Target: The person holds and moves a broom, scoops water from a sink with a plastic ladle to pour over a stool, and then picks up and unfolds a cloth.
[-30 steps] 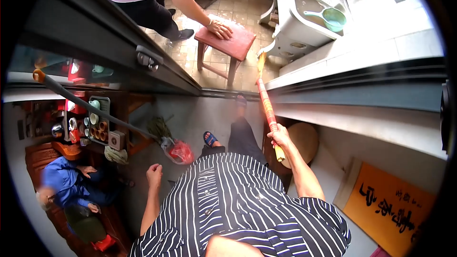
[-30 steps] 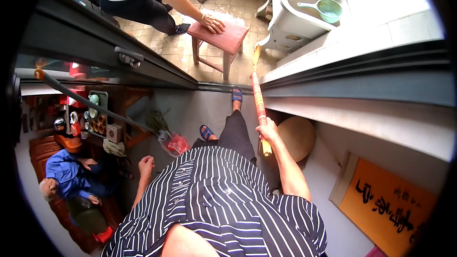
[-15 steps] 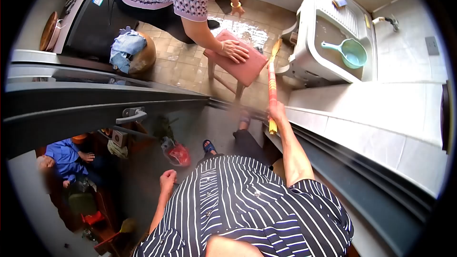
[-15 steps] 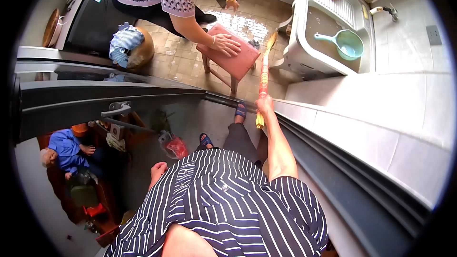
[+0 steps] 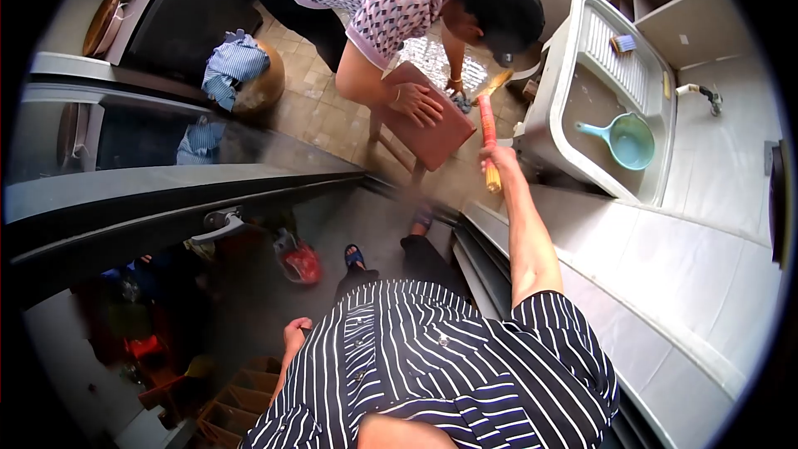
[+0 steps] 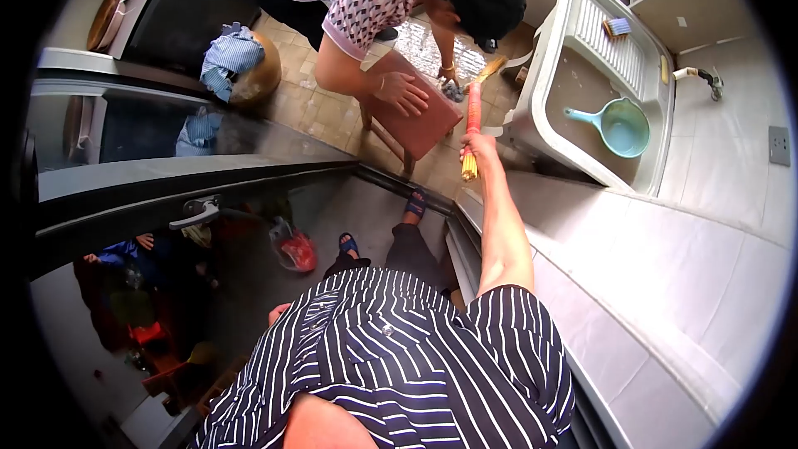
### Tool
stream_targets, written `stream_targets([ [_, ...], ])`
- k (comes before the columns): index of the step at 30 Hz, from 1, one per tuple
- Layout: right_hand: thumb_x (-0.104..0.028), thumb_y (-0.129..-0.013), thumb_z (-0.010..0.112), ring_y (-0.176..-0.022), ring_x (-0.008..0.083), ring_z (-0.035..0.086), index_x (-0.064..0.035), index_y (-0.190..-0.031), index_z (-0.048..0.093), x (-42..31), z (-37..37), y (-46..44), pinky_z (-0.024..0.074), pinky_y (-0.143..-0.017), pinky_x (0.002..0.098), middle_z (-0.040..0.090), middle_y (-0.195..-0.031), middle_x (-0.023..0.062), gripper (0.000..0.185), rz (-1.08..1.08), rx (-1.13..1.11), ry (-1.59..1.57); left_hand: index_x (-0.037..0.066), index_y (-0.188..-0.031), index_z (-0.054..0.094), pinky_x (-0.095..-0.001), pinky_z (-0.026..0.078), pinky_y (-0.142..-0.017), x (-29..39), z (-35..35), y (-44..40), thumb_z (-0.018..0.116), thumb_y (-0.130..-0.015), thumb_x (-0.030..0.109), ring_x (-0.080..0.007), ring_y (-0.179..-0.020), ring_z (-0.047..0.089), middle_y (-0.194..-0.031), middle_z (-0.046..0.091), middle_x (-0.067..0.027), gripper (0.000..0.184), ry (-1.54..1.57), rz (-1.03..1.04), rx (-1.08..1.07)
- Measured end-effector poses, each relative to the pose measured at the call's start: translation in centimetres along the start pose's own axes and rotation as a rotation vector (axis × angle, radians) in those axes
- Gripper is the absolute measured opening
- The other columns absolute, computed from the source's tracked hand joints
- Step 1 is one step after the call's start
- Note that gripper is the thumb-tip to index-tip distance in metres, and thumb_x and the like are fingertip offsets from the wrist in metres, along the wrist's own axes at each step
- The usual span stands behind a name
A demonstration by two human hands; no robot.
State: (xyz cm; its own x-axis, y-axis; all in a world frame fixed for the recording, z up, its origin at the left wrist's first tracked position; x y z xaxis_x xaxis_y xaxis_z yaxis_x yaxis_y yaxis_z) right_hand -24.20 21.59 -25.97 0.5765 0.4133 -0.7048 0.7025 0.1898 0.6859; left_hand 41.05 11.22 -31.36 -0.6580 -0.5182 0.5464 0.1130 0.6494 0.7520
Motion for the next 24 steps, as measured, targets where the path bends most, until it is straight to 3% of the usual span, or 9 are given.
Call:
stream_targets([
  [6,-0.004,-0.075,0.059,-0.046,0.0150,0.051,-0.0021,-0.092,0.048,-3.9,0.3,-2.5,0.0449,-0.037,0.0275,0.049,-0.060,0.0064,0.021,0.054,-0.095,-0.153,-0.004,-0.096,0.059,-0.0229,0.043,-0.061,2.7,1.0,0.8,0.061,-0.079,0.015,-0.0105,-0.064,0.052,-0.073,0.059,-0.0038,0.026,0.145,-0.015,-0.095],
  [14,-0.004,-0.075,0.058,-0.044,0.0178,0.051,0.0011,-0.085,0.054,-5.0,0.0,-4.6,0.0462,-0.038,0.0303,0.050,-0.057,0.0086,0.012,0.059,-0.085,-0.142,-0.002,-0.098,0.058,-0.0208,0.043,-0.055,7.2,1.7,1.9,0.060,-0.080,0.013,-0.0091,-0.061,0.052,-0.074,0.059,-0.0036,0.024,0.127,-0.103,-0.059],
  [24,-0.005,-0.076,0.056,-0.040,0.0181,0.048,-0.0022,-0.091,0.041,-6.9,0.2,-6.0,0.0437,-0.036,0.0300,0.047,-0.055,0.0083,0.021,0.140,-0.158,-0.227,-0.002,-0.096,0.060,-0.0227,0.045,-0.057,3.5,0.7,1.4,0.060,-0.080,0.015,-0.0104,-0.063,0.054,-0.075,0.059,-0.0048,0.023,0.142,-0.157,-0.050],
])
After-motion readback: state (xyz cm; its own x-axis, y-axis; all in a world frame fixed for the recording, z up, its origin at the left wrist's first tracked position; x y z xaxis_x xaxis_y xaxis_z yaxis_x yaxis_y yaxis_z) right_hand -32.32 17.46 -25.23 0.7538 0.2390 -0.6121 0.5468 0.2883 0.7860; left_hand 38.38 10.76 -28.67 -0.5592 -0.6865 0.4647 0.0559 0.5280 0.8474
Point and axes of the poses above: each hand's wrist, its own y-axis away from the middle knuckle, its own z-axis out of the palm, x = y × z, the point moved 3 cm from there along -y, towards the middle knuckle
